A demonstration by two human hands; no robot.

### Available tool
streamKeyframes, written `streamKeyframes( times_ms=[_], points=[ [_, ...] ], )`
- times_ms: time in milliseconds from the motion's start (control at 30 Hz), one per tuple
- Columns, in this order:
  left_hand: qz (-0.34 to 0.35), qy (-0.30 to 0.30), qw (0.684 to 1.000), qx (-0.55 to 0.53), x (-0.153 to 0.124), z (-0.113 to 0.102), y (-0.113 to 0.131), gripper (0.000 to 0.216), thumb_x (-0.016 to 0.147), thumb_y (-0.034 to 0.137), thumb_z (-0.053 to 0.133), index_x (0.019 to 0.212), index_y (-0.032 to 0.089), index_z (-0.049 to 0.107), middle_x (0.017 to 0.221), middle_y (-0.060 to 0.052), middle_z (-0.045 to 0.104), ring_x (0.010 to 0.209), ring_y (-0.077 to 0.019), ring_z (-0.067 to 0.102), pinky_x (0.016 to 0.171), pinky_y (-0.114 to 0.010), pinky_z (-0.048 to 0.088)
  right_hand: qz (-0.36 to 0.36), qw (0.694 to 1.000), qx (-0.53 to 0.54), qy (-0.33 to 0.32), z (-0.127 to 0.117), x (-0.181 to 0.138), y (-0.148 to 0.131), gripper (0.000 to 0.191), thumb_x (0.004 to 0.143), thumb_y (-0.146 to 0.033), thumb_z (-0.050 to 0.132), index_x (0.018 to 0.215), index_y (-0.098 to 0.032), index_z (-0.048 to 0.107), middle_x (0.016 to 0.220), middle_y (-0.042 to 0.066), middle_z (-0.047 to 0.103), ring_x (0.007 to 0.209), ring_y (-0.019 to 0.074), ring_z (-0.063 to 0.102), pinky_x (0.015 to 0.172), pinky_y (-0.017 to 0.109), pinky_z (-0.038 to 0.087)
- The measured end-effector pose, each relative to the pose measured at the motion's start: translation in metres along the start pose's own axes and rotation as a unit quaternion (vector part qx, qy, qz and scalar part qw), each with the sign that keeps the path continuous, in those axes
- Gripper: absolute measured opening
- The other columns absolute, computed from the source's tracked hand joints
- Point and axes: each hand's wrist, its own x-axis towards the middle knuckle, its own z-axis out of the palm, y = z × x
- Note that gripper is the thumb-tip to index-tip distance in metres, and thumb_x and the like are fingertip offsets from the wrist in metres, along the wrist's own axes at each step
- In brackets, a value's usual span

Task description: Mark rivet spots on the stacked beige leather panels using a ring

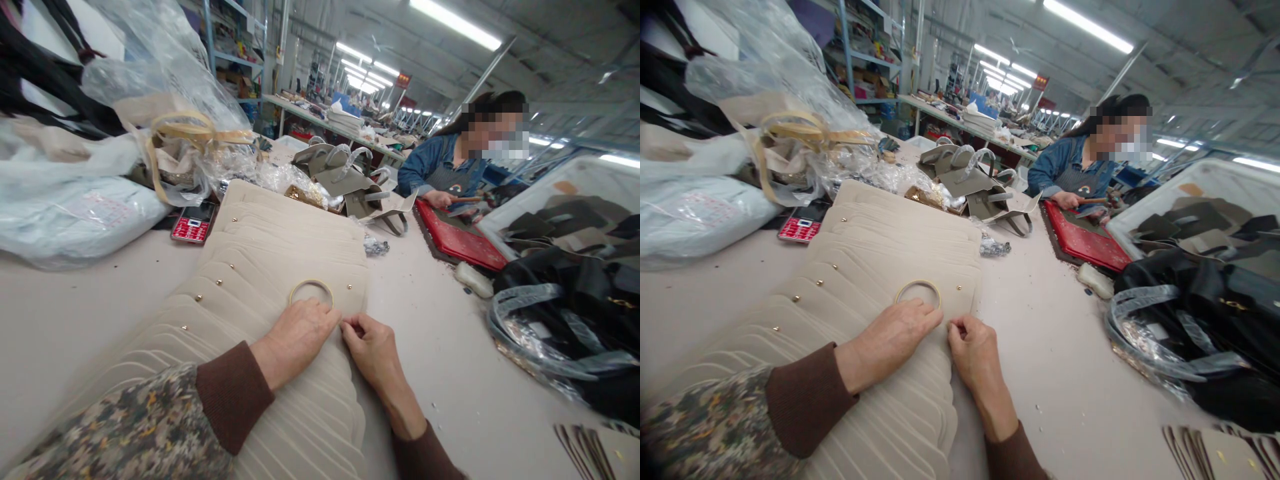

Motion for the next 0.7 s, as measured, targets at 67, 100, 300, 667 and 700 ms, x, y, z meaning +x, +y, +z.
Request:
streamKeyframes(
  times_ms=[67,100,300,667,700],
  points=[
    [-0.002,0.001,1.0,0.001,0.0,0.0,0.0,0.018,0.097,0.012,0.04,0.094,0.016,0.057,0.094,-0.008,0.064,0.086,-0.0229,0.058,0.075,-0.036,0.047,-0.006,1.0,-0.02,-0.002,0.002,0.0,-0.001,0.021,0.083,-0.025,0.054,0.073,-0.019,0.072,0.069,0.004,0.074,0.06,0.017,0.066,0.059,0.026,0.047],
    [-0.001,0.003,1.0,0.003,0.0,0.0,0.0,0.018,0.097,0.011,0.04,0.094,0.016,0.057,0.094,-0.008,0.064,0.086,-0.0227,0.058,0.074,-0.036,0.047,-0.008,1.0,-0.027,-0.001,0.003,0.0,-0.001,0.021,0.083,-0.024,0.054,0.074,-0.019,0.072,0.071,0.005,0.075,0.062,0.0174,0.067,0.061,0.026,0.048],
    [0.003,0.007,1.0,0.014,0.0,0.002,-0.001,0.017,0.096,0.012,0.041,0.094,0.016,0.057,0.094,-0.007,0.064,0.086,-0.0226,0.057,0.074,-0.035,0.047,0.035,0.998,-0.01,0.049,0.0,-0.008,0.005,0.021,0.085,-0.03,0.057,0.101,-0.018,0.064,0.06,-0.001,0.069,0.054,0.0179,0.064,0.057,0.027,0.048],
    [0.016,0.012,1.0,0.001,0.002,0.004,-0.006,0.017,0.096,0.012,0.041,0.089,0.017,0.056,0.092,-0.008,0.063,0.088,-0.0247,0.056,0.078,-0.038,0.046,-0.053,0.99,-0.116,0.061,0.012,-0.011,0.002,0.023,0.091,-0.025,0.051,0.084,-0.017,0.072,0.081,0.007,0.074,0.072,0.0195,0.068,0.07,0.028,0.046],
    [0.021,0.018,1.0,-0.001,0.002,0.005,-0.006,0.017,0.096,0.012,0.041,0.089,0.017,0.056,0.092,-0.008,0.063,0.088,-0.0244,0.056,0.078,-0.038,0.045,-0.049,0.99,-0.124,0.056,0.012,-0.009,0.001,0.023,0.091,-0.025,0.052,0.083,-0.018,0.072,0.08,0.007,0.074,0.072,0.0193,0.068,0.069,0.027,0.045]
  ],
)
